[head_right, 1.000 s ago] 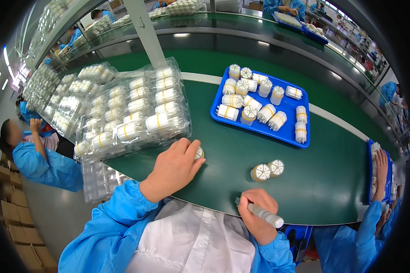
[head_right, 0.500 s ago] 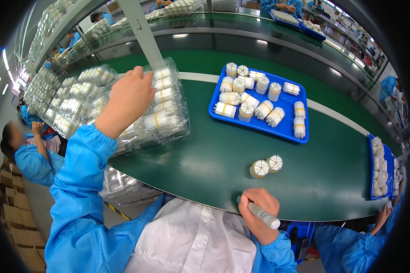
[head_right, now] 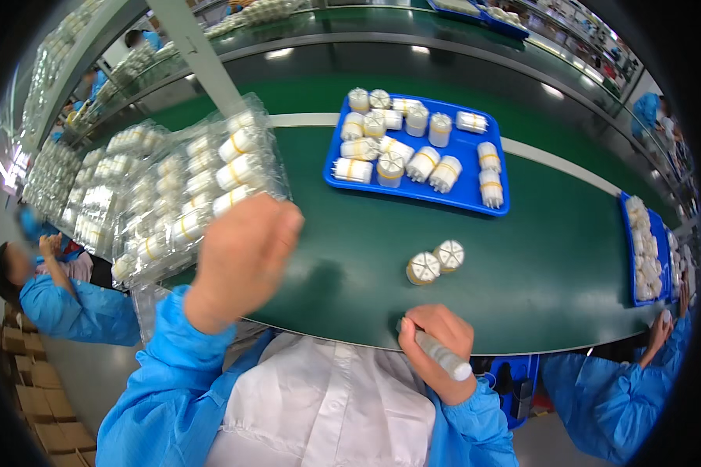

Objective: The person inserts white cylindrical components into small circular holders using a cylindrical tool. They pick up the holders from a blue tray, insert the components, and place the finished units back onto the tray or table. The process is repeated for multiple units throughout the clip.

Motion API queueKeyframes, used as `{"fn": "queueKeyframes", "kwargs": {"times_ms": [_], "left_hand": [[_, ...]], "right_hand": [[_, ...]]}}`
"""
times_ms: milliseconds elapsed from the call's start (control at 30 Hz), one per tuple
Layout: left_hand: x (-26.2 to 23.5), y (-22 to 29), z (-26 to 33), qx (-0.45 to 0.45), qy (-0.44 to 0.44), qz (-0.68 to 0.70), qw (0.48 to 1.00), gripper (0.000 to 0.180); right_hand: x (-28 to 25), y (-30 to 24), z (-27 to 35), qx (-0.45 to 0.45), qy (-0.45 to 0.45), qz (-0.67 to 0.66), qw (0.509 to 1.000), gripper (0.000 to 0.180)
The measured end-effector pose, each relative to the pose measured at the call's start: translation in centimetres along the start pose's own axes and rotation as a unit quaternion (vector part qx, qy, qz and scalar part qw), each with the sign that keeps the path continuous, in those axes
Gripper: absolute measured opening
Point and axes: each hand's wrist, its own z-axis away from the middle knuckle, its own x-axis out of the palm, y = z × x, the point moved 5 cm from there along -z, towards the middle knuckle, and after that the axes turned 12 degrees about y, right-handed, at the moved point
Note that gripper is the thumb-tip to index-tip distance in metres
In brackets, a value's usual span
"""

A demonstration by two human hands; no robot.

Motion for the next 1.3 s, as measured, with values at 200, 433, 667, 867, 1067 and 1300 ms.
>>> {"fn": "queueKeyframes", "kwargs": {"times_ms": [200, 433, 667, 867, 1067, 1300], "left_hand": [[-0.5, -8.3, -4.3, 0.008, 0.053, -0.203, 0.978, 0.023], [0.3, -16.6, -5.7, -0.030, -0.168, -0.166, 0.971, 0.046], [1.0, -16.7, -5.8, -0.011, -0.222, -0.230, 0.947, 0.042], [1.4, -15.7, -6.8, 0.053, -0.241, -0.312, 0.917, 0.044], [0.9, -5.3, -5.9, 0.113, -0.052, -0.206, 0.971, 0.037], [12.8, 5.1, 3.0, 0.039, -0.107, 0.218, 0.969, 0.059]], "right_hand": [[-0.9, 0.0, -0.2, 0.009, 0.016, -0.002, 1.000, 0.009], [0.1, 0.9, 0.4, 0.008, 0.021, -0.009, 1.000, 0.009], [0.1, 0.8, 0.4, 0.012, 0.014, -0.007, 1.000, 0.009], [-0.5, 0.7, 0.7, 0.015, 0.019, 0.011, 1.000, 0.008], [-1.8, 2.3, 1.0, 0.025, 0.059, 0.033, 0.997, 0.006], [-3.7, 3.4, -1.0, 0.051, 0.129, 0.007, 0.990, 0.004]]}}
